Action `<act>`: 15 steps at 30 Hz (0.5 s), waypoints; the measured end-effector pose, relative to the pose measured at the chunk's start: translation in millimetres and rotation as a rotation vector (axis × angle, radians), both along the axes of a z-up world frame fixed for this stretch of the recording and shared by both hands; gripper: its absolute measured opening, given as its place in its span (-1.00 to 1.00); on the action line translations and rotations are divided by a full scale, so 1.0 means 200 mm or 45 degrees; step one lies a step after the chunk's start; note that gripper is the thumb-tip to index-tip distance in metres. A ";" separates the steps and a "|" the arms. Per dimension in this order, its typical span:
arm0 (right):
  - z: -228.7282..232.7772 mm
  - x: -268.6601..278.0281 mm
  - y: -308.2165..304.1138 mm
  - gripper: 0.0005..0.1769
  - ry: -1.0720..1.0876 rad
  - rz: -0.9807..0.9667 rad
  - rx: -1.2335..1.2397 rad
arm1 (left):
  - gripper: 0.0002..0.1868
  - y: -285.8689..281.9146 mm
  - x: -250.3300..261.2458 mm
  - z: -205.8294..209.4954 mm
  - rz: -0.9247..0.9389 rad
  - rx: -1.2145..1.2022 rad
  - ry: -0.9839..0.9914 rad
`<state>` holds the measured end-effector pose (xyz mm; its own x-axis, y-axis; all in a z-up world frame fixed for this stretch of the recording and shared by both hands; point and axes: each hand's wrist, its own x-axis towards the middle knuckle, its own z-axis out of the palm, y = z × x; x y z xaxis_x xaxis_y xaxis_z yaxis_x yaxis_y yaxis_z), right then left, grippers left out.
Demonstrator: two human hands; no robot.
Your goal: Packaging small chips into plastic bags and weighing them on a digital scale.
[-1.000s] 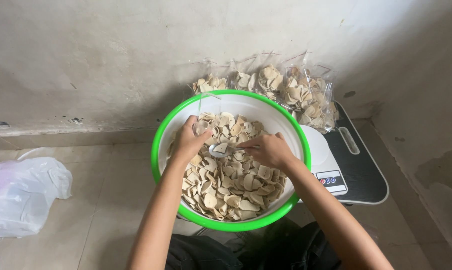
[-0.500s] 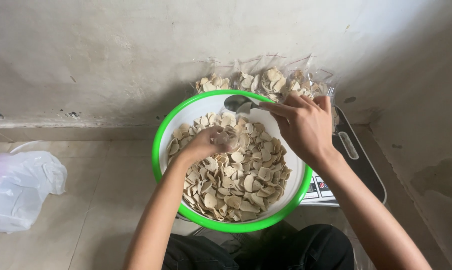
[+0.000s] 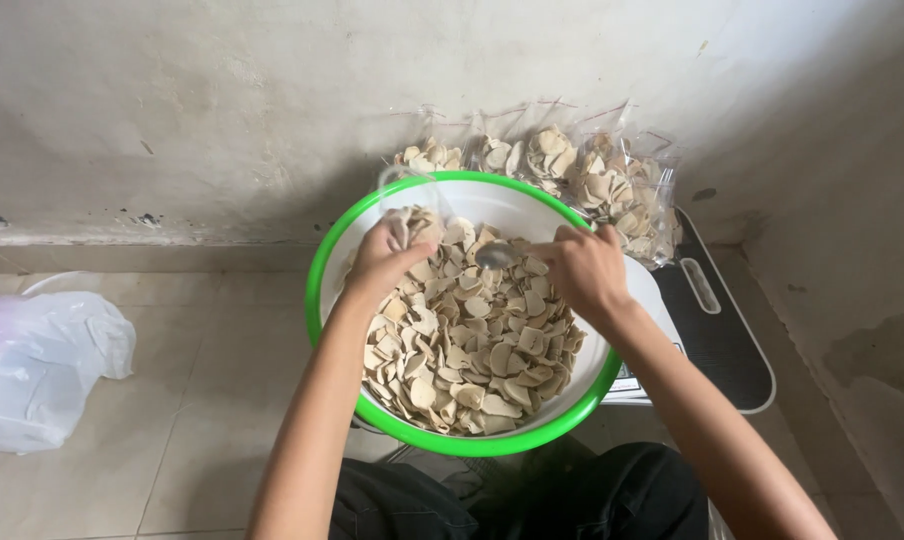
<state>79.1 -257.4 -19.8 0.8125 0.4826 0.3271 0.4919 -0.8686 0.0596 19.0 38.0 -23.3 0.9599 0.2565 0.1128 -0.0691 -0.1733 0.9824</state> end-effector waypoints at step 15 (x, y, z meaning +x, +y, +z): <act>0.14 -0.21 0.11 -0.68 0.902 0.044 0.150 | -0.41 0.00 0.14 -0.24 -0.201 0.492 0.532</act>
